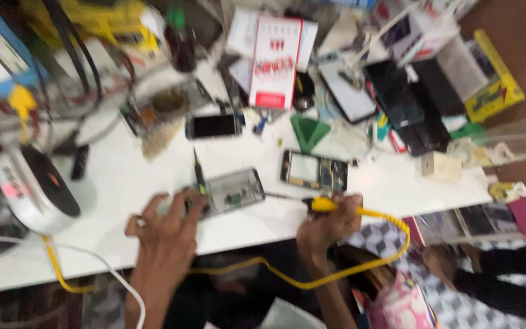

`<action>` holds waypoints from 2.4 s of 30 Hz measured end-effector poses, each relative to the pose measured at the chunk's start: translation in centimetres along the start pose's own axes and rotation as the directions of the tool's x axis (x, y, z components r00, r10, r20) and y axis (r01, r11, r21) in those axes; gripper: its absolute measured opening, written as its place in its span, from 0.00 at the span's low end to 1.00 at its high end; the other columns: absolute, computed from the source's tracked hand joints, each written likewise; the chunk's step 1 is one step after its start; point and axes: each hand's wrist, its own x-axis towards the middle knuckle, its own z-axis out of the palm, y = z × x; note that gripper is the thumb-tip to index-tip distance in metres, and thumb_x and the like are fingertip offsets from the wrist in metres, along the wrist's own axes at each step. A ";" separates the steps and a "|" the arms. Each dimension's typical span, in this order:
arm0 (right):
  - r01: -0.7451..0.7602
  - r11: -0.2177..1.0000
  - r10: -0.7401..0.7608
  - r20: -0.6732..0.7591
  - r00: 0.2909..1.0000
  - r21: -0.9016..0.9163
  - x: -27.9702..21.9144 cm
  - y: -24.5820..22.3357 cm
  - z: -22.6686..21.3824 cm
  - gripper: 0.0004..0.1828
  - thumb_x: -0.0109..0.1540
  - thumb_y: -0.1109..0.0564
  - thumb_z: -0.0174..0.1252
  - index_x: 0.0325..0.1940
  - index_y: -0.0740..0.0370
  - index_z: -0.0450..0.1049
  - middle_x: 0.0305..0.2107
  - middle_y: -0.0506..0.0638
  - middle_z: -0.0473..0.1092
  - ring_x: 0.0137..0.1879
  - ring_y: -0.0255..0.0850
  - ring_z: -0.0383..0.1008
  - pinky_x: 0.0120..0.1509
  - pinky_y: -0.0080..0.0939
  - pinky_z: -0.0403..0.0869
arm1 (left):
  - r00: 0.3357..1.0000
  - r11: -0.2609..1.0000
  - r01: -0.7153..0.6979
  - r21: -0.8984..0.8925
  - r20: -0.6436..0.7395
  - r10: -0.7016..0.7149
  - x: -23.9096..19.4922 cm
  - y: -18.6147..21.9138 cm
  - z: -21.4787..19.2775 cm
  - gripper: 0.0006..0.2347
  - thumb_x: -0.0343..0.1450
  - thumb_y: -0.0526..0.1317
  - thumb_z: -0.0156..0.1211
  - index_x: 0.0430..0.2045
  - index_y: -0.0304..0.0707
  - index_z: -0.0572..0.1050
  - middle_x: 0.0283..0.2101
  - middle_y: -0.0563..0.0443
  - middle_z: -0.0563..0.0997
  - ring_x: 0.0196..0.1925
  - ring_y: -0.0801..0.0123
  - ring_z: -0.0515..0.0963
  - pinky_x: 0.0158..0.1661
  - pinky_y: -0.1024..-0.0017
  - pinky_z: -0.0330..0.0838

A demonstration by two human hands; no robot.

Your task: The person uses a soldering iron and a small tool to work on the internal circuit board of a disassembled mobile phone. They repeatedly apply heat and manipulate components on the board while the phone remains open on the workbench.

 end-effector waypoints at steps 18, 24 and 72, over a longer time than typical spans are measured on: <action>-0.026 0.998 0.024 0.022 0.999 0.062 -0.3 -0.5 0.0 0.22 0.72 0.41 0.49 0.34 0.59 0.59 0.27 0.48 0.65 0.16 0.29 0.54 0.15 0.31 0.55 | 0.999 0.994 -0.038 -0.102 -0.027 0.036 1.3 3.4 3.1 0.18 0.70 0.52 0.58 0.46 0.38 0.76 0.54 0.52 0.73 0.58 0.58 0.64 0.48 0.53 0.53; -0.004 1.000 0.004 0.011 1.000 0.015 -0.1 -0.4 0.1 0.22 0.72 0.40 0.48 0.34 0.58 0.60 0.25 0.48 0.64 0.16 0.31 0.55 0.15 0.31 0.55 | 0.999 1.000 -0.006 -0.019 0.039 0.007 1.9 4.2 2.1 0.13 0.70 0.44 0.58 0.44 0.38 0.77 0.52 0.51 0.73 0.56 0.56 0.66 0.45 0.50 0.55; -0.007 0.989 -0.011 0.117 0.993 0.148 0.3 0.0 -0.9 0.24 0.73 0.37 0.45 0.38 0.60 0.63 0.18 0.44 0.56 0.17 0.30 0.52 0.18 0.31 0.56 | 0.967 0.964 0.253 -0.076 -0.012 -0.255 1.2 3.1 -1.1 0.18 0.72 0.51 0.61 0.46 0.34 0.78 0.46 0.47 0.77 0.46 0.53 0.68 0.44 0.47 0.54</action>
